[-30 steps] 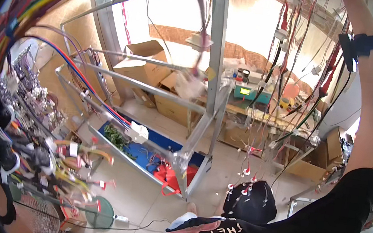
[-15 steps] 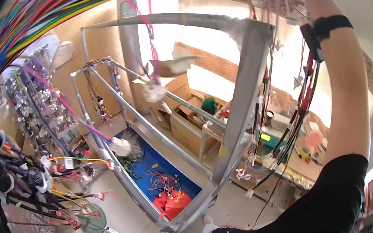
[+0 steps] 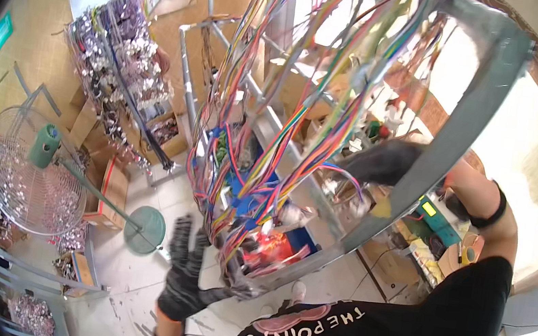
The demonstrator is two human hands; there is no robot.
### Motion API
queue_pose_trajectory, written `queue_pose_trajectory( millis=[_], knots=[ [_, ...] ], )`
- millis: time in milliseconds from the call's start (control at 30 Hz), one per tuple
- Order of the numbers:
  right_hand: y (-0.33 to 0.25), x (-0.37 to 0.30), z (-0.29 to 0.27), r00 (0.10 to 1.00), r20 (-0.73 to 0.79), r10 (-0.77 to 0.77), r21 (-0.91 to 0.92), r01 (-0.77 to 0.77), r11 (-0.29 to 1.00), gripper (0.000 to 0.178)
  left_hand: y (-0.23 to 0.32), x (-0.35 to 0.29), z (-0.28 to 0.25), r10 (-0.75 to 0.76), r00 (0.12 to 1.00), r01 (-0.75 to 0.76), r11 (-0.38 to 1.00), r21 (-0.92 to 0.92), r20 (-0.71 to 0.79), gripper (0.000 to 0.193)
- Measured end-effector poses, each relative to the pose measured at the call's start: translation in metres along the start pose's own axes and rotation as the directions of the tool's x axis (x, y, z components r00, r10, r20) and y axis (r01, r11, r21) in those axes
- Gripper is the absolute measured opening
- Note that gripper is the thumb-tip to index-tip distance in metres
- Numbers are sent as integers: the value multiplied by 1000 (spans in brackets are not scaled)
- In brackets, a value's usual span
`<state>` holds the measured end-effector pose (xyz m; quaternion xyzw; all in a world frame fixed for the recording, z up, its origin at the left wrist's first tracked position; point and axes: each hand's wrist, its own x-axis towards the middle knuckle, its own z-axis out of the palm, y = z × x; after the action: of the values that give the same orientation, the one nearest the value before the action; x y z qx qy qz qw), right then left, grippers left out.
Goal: Assemble and connect wires to a terminal block on an assembly board.
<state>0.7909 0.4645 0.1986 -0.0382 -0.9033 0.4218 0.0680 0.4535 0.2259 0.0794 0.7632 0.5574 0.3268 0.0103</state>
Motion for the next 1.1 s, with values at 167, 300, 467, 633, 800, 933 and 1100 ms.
queue_pose_trajectory(
  millis=[167, 300, 467, 633, 800, 933, 1100],
  knots=[
    [-21, -86, 38, 547, -734, 402, 426, -89, 900, 37, -12, -8, 41, 35, 989, -46, 996, -73, -144, 74],
    [-78, -75, 86, 136, -982, 129, 35, -541, 840, 25, -9, -7, 48, -23, 965, 11, 999, -47, -262, 44],
    [-118, -52, 129, 217, -965, 146, 15, -515, 857, 30, -12, -30, 63, -171, 958, 135, 977, -164, -230, 39],
    [-106, -5, 142, 211, -972, 106, 45, -275, 960, 51, 65, -75, 82, 95, 780, 17, 985, 172, -618, 33],
    [-130, 33, 141, 452, -846, 282, 410, 215, 886, 80, 50, -61, 77, 384, 908, -417, 794, -442, -167, 50],
    [-190, 62, 109, 568, -758, 320, 529, 248, 812, 53, 76, -52, 83, 457, 889, -341, 606, -718, -36, 58],
    [-234, -10, 5, 528, -784, 327, 615, 583, 531, 26, 109, -24, 71, 637, 766, -305, 483, -821, 90, 63]
  ],
)
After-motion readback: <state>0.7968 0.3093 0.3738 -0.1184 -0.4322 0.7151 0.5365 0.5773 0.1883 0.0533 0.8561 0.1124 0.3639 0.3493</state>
